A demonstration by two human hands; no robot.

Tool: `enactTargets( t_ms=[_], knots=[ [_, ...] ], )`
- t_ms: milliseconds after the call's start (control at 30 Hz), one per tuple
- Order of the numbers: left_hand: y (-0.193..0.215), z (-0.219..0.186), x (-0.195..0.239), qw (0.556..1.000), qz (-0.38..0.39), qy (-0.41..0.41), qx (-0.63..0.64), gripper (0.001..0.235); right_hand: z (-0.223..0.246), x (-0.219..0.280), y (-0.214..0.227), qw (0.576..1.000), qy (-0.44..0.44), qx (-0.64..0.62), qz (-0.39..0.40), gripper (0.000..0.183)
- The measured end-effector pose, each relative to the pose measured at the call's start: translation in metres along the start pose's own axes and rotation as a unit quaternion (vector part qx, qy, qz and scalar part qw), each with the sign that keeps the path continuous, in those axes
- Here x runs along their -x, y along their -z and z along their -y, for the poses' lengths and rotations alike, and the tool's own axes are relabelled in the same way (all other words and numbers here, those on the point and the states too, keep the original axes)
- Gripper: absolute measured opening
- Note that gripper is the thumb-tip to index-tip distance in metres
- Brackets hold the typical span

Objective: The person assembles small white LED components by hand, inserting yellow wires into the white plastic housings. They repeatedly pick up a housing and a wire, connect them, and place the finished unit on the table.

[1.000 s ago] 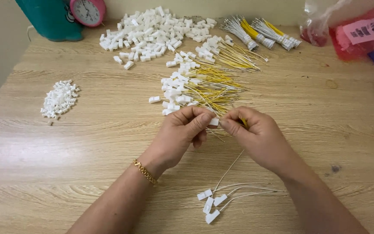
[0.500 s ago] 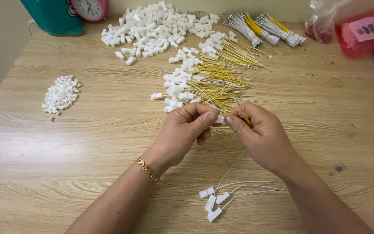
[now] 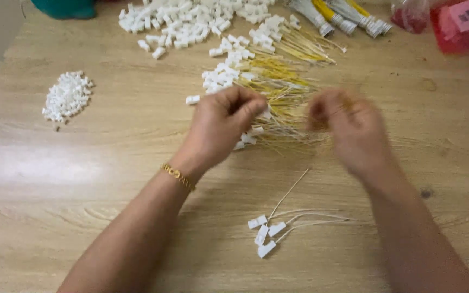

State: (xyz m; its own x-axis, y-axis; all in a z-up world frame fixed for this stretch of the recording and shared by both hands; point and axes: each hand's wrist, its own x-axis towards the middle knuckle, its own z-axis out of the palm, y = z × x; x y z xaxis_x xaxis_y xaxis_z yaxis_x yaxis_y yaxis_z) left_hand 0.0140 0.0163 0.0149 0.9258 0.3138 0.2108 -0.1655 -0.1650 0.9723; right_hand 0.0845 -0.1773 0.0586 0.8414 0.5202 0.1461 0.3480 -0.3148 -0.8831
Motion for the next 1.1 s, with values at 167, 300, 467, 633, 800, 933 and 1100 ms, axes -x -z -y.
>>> enactTargets(
  t_ms=[167, 300, 467, 633, 800, 933, 1100],
  knots=[
    [0.007, -0.018, 0.010, 0.961, -0.030, -0.064, -0.268, 0.033, -0.016, -0.016, 0.020, 0.993, -0.026, 0.001, -0.115, 0.032],
    [0.001, -0.016, 0.050, 0.905, 0.137, -0.155, -0.373, 0.030, 0.011, -0.003, 0.015, 0.993, -0.071, -0.048, -0.084, 0.057],
    [-0.001, -0.009, 0.085, 0.860, 0.318, -0.058, -0.394, 0.036, 0.014, 0.000, 0.009, 0.996, -0.067, -0.051, -0.024, 0.029],
    [-0.001, 0.007, 0.083, 0.875, 0.254, -0.120, -0.395, 0.012, -0.028, -0.009, 0.000, 0.988, 0.006, -0.154, 0.007, 0.021],
    [0.011, -0.037, 0.046, 0.931, 0.176, 0.021, -0.318, 0.021, -0.034, -0.008, -0.004, 0.986, -0.029, -0.150, 0.072, 0.023],
    [0.015, -0.021, 0.016, 0.980, 0.044, 0.035, -0.192, 0.027, -0.029, -0.003, -0.008, 0.980, -0.017, -0.188, 0.065, 0.019],
    [0.004, 0.004, 0.001, 0.996, -0.048, 0.072, 0.039, 0.022, -0.031, 0.001, -0.007, 0.991, 0.012, -0.121, 0.052, 0.021]
  ],
)
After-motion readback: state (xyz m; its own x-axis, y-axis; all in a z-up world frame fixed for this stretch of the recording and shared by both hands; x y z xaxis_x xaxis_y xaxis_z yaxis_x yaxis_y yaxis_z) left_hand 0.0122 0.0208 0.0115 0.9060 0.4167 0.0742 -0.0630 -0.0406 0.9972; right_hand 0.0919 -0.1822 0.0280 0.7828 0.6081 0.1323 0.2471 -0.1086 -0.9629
